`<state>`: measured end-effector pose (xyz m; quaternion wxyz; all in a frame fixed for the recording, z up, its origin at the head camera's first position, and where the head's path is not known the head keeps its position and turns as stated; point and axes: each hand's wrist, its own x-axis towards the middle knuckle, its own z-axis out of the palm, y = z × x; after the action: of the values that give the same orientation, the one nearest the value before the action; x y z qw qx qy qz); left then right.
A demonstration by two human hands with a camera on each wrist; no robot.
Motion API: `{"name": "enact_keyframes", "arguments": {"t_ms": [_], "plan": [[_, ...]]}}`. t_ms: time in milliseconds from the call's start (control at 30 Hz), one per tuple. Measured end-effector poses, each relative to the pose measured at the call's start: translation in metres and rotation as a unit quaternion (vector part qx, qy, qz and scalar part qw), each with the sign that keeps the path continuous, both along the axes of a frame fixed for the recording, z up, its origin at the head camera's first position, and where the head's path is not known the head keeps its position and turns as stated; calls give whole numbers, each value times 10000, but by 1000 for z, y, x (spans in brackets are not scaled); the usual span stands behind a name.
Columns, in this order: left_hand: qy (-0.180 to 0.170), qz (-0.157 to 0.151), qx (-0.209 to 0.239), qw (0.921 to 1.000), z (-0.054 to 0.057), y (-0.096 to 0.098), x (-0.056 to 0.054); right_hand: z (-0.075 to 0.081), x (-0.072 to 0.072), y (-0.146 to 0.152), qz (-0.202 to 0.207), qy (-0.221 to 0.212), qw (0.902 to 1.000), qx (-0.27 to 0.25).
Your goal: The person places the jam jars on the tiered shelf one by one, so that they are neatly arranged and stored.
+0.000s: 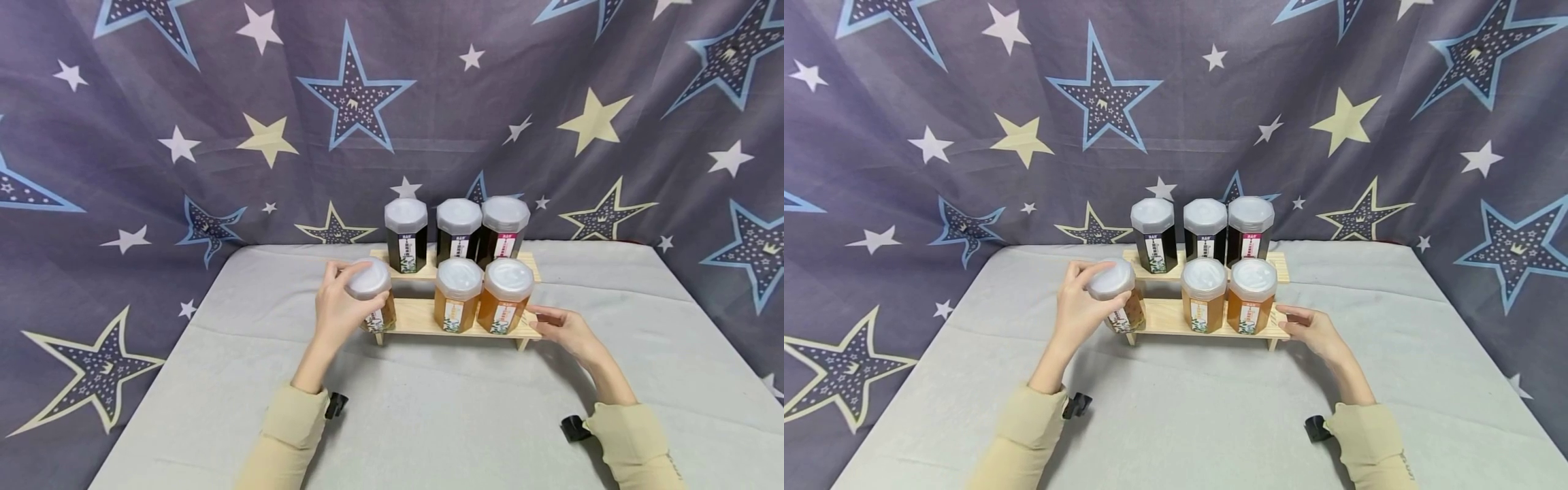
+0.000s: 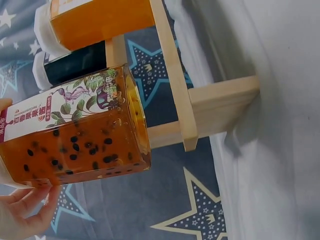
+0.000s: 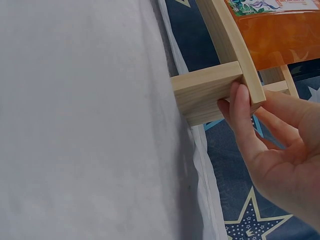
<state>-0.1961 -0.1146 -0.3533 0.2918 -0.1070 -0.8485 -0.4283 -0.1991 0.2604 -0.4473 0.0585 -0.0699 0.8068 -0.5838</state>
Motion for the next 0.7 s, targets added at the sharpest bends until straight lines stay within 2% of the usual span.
{"name": "enact_keyframes", "arguments": {"t_ms": [367, 700], "plan": [[-165, -203, -22, 9997, -3, 16, -5, 0, 0, 1, -2, -24, 10000, 40], [-108, -274, -72, 9995, -6, 29, -10, 0, 0, 0, 11, -21, 10000, 32]]}}
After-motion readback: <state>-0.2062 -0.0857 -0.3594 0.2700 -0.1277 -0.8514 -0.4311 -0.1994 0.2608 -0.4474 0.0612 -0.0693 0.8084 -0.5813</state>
